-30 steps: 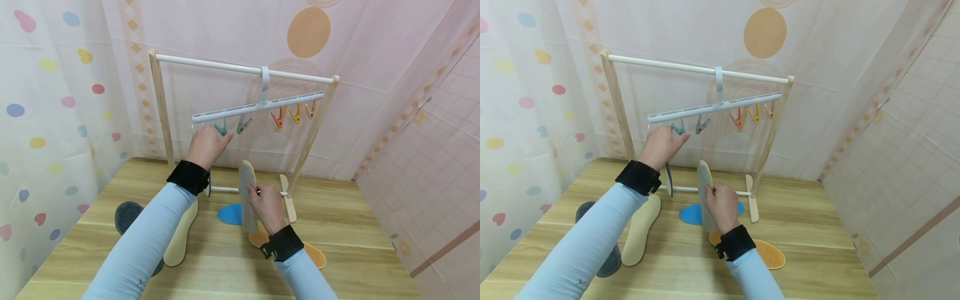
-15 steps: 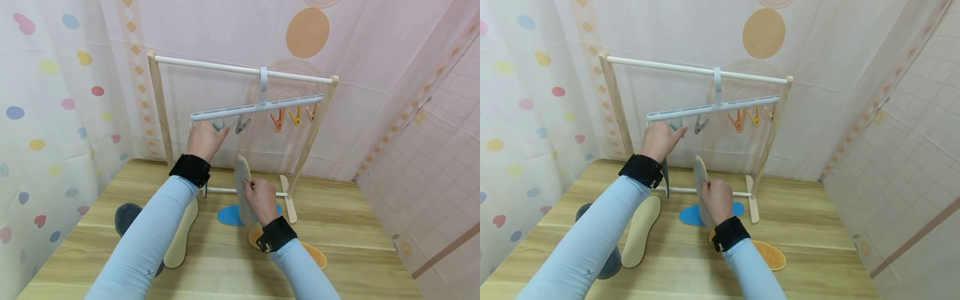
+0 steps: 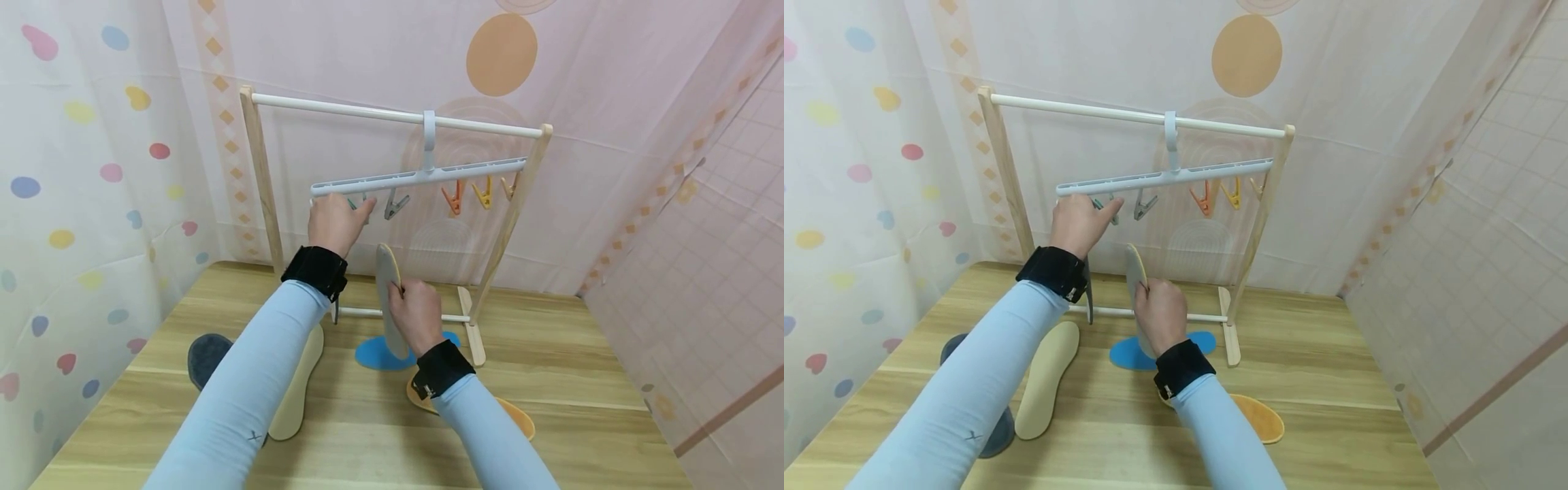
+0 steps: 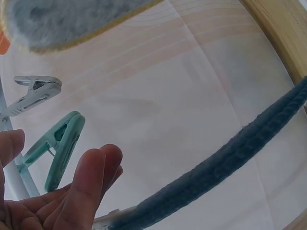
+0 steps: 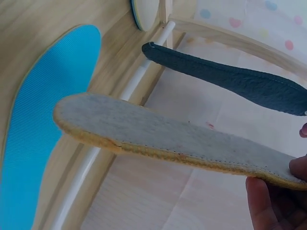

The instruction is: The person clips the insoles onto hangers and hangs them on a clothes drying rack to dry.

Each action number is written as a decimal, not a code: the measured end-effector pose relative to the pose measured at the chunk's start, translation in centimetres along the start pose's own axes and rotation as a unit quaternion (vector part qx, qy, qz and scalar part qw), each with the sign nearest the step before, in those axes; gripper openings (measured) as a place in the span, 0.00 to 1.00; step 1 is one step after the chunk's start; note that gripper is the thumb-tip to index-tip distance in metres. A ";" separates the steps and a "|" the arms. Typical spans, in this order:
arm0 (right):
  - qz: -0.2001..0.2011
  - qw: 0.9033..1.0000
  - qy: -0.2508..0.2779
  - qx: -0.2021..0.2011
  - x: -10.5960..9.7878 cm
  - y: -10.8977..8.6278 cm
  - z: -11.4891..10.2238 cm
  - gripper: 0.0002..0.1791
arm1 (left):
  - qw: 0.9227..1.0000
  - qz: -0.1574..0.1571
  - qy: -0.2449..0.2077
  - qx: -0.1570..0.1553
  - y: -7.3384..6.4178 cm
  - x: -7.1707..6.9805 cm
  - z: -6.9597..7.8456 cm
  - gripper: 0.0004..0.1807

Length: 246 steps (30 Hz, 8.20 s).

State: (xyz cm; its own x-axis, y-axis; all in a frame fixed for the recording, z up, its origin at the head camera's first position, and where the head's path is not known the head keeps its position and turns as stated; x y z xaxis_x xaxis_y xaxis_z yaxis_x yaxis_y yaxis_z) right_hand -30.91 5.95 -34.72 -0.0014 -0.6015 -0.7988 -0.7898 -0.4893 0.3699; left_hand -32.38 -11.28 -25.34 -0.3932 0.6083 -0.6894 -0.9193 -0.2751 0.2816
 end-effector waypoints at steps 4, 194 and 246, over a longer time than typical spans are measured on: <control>0.007 1.000 -0.017 -0.013 -0.1 0.6 -0.2 0.19 | 1.000 0.005 0.011 -0.003 0.2 0.1 0.1 0.33; -0.237 0.949 -0.116 0.174 -3.3 -6.5 8.2 0.21 | 0.970 -0.172 0.172 0.033 -10.0 2.9 -6.8 0.25; -0.316 0.850 -0.103 0.409 -5.5 -21.0 14.2 0.32 | 0.903 -0.380 0.200 0.021 -12.5 6.5 -10.6 0.27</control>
State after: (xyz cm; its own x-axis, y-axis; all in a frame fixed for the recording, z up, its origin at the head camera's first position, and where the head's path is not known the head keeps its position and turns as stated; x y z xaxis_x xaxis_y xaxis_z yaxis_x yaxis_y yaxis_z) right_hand -22.98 28.47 -44.83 0.5402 -0.2167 -0.8131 -0.8352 -0.0202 -0.5495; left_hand -23.25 -11.77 -40.42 0.3817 0.2902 -0.8775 -0.9240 0.1424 -0.3548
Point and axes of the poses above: each hand's wrist, its own y-axis towards the middle knuckle, its own x-axis out of the palm, z = x × y, the point moved 4 cm from there along y, towards the middle knuckle, and after that the axes turned 15 degrees about -z, right-handed, at the moved point
